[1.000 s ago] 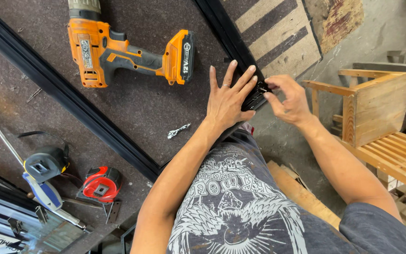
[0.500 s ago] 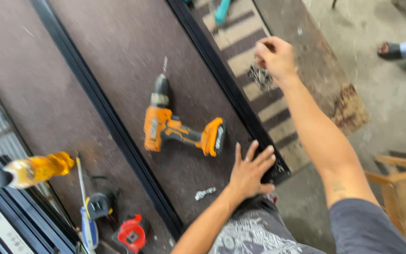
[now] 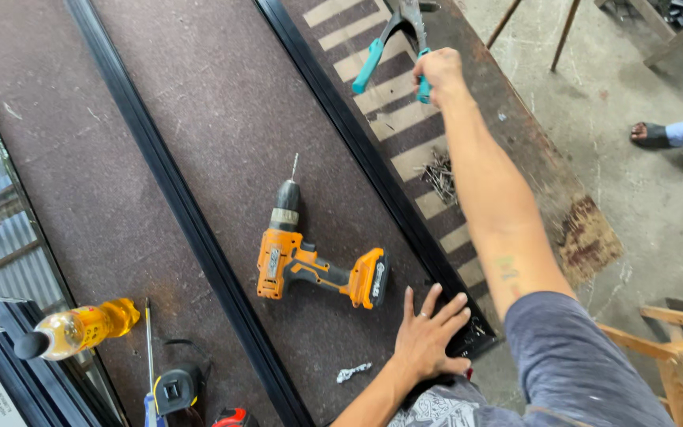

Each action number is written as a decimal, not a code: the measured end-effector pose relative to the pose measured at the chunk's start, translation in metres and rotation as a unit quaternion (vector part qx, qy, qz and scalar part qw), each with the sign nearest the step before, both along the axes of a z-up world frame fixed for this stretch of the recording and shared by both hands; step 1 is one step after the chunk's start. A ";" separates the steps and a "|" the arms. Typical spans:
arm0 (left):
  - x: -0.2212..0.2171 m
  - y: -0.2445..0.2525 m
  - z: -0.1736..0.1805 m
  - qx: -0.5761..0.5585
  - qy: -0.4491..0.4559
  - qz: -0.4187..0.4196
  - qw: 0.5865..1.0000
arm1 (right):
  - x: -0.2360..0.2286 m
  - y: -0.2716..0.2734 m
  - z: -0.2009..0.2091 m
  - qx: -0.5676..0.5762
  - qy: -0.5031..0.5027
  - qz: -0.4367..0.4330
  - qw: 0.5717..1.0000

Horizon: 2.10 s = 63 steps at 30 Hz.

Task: The person assembles a black window frame by drilling pilot holes and inserting screws at the corners. They use a cordless drill and pliers to secure the frame pieces together on a workbench.

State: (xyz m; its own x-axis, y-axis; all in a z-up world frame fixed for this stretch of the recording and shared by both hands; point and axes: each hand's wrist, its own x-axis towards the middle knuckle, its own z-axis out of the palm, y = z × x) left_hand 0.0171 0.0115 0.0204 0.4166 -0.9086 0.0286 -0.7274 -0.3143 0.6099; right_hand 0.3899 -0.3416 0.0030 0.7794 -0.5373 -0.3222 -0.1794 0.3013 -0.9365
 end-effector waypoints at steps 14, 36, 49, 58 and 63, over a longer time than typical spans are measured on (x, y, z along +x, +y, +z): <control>-0.016 -0.005 0.013 0.005 -0.003 -0.010 1.000 | -0.386 0.096 0.206 0.102 -0.248 0.146 0.952; -0.014 -0.001 -0.020 0.040 0.031 -0.015 0.999 | -0.555 0.187 0.150 -0.376 0.319 0.259 0.831; -0.011 0.000 -0.021 0.053 0.042 -0.015 0.998 | -0.530 0.187 0.142 -0.379 0.351 0.309 0.799; -0.008 0.003 -0.021 0.040 0.040 -0.011 0.998 | -0.508 0.194 0.158 -0.367 0.355 0.331 0.794; -0.011 0.004 -0.027 0.037 0.040 -0.010 0.998 | -0.493 0.187 0.156 -0.386 0.434 0.437 0.687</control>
State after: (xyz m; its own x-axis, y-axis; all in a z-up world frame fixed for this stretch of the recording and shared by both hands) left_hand 0.0057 0.0154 -0.0069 0.3973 -0.9149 -0.0717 -0.6836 -0.3472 0.6420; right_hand -0.1028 -0.1549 0.1586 0.6069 -0.2580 -0.7517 -0.5674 -0.8030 -0.1825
